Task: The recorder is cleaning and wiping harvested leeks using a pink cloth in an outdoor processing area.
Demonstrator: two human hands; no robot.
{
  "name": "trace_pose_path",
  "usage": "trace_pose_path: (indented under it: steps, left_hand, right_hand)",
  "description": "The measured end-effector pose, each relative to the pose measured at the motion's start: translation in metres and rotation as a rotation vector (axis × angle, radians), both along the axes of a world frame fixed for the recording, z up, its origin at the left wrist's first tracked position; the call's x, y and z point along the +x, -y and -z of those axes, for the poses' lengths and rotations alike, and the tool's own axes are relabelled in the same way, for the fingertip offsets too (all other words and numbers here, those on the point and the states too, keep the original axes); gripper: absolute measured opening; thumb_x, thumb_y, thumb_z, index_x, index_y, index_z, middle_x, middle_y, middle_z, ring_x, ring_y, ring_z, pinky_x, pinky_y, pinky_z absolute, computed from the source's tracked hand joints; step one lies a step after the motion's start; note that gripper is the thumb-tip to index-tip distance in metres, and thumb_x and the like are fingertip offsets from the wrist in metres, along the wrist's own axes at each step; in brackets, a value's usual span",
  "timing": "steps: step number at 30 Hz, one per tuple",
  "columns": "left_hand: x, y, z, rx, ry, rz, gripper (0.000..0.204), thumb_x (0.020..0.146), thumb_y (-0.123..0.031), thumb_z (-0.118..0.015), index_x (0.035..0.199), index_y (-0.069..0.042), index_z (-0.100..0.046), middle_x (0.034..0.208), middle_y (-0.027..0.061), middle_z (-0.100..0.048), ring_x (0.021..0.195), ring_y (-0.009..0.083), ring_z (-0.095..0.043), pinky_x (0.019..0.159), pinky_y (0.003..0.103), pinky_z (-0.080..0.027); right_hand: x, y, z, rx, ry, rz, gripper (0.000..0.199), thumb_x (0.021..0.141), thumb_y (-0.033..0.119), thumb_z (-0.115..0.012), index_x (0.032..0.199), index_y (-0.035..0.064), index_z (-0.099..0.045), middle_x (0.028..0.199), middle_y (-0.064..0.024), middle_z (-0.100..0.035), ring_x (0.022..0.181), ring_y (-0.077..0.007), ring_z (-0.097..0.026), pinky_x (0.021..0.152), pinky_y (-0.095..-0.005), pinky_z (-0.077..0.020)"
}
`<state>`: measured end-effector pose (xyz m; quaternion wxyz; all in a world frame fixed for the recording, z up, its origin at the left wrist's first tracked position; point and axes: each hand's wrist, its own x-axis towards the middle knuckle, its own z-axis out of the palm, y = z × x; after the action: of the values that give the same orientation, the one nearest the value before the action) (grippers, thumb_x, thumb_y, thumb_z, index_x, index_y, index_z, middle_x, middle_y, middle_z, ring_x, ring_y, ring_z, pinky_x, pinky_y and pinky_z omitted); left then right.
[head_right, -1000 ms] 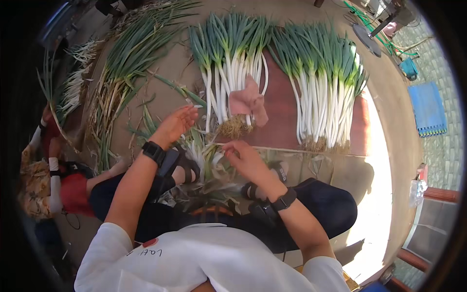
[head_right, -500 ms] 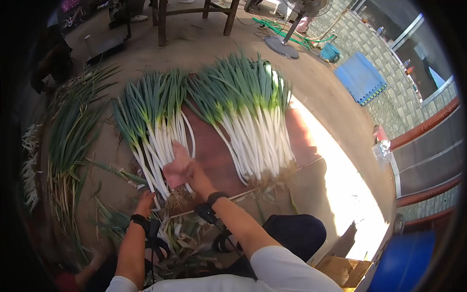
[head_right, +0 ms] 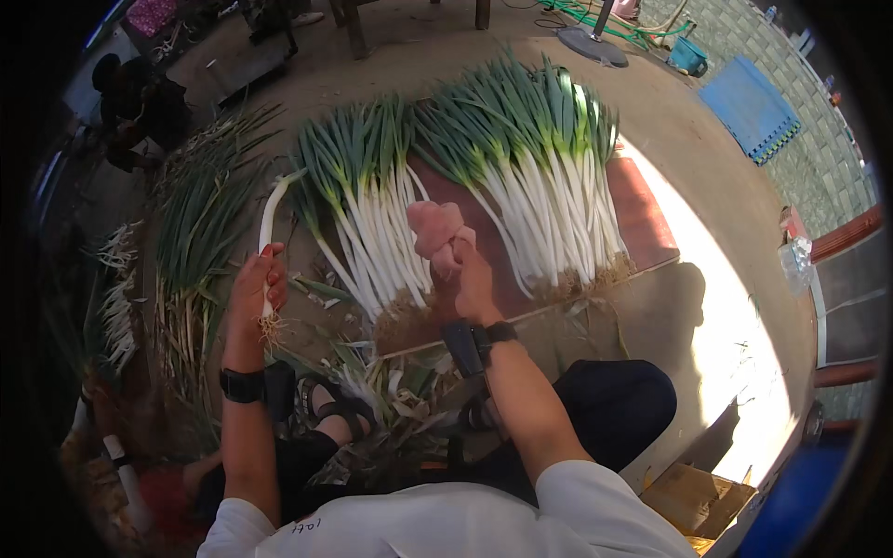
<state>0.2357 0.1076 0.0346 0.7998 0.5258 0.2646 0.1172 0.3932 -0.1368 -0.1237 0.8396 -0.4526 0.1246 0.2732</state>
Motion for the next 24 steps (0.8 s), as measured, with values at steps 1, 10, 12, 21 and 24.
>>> trace_pose_path:
  steps: [1, 10, 12, 21, 24]
  left_hand:
    - [-0.006, 0.003, -0.022, 0.025, 0.047, -0.019, 0.032, 0.091, -0.026, -0.045, 0.110, 0.000, -0.044, 0.063, -0.0036, -0.037, 0.044, 0.0033, -0.034, 0.037, 0.019, -0.029]
    - [-0.056, 0.082, -0.102, 0.167, 0.263, 0.042, 0.029, 0.092, -0.020, -0.043, 0.113, 0.000, -0.041, 0.064, -0.0024, -0.034, 0.043, 0.0037, -0.033, 0.037, 0.018, -0.028]
    - [-0.060, 0.098, -0.082, 0.074, 0.206, 0.060, 0.029, 0.091, -0.018, -0.043, 0.113, 0.000, -0.040, 0.064, -0.0025, -0.035, 0.042, 0.0052, -0.033, 0.037, 0.019, -0.029]
    - [-0.100, 0.106, 0.132, -0.825, -0.168, 0.101, 0.027, 0.087, -0.016, -0.050, 0.108, 0.000, -0.050, 0.083, 0.0011, -0.054, 0.071, 0.0094, -0.053, 0.058, 0.019, -0.043]
    - [-0.115, 0.120, 0.152, -0.805, -0.145, 0.215, 0.028, 0.087, -0.015, -0.050, 0.110, 0.001, -0.049, 0.083, 0.0004, -0.054, 0.072, 0.0087, -0.052, 0.059, 0.018, -0.043]
  right_hand:
    - [-0.006, 0.003, 0.000, -0.130, 0.214, -0.037, 0.028, 0.089, 0.029, -0.043, 0.091, 0.0049, -0.057, 0.084, -0.0030, -0.055, 0.076, -0.0126, -0.052, 0.069, -0.0275, -0.0419]
    - [-0.059, 0.005, -0.090, 0.486, 0.366, -0.160, 0.037, 0.090, 0.029, -0.034, 0.111, 0.0002, -0.043, 0.099, -0.0140, -0.056, 0.091, -0.0186, -0.051, 0.082, -0.0323, -0.0401]
    - [-0.065, 0.009, -0.109, -0.414, 1.143, -0.240, 0.037, 0.090, 0.028, -0.034, 0.113, 0.0005, -0.041, 0.101, -0.0151, -0.056, 0.091, -0.0193, -0.052, 0.082, -0.0332, -0.0408]
    - [-0.112, 0.018, -0.080, 0.294, 0.041, -0.254, 0.049, 0.092, 0.044, -0.025, 0.114, 0.0041, -0.042, 0.097, -0.0111, -0.056, 0.084, -0.0221, -0.056, 0.071, -0.0329, -0.0469]
    - [-0.116, 0.019, -0.066, 0.239, 0.048, -0.289, 0.046, 0.092, 0.042, -0.028, 0.111, 0.0031, -0.045, 0.089, -0.0102, -0.057, 0.074, -0.0203, -0.057, 0.070, -0.0310, -0.0466]
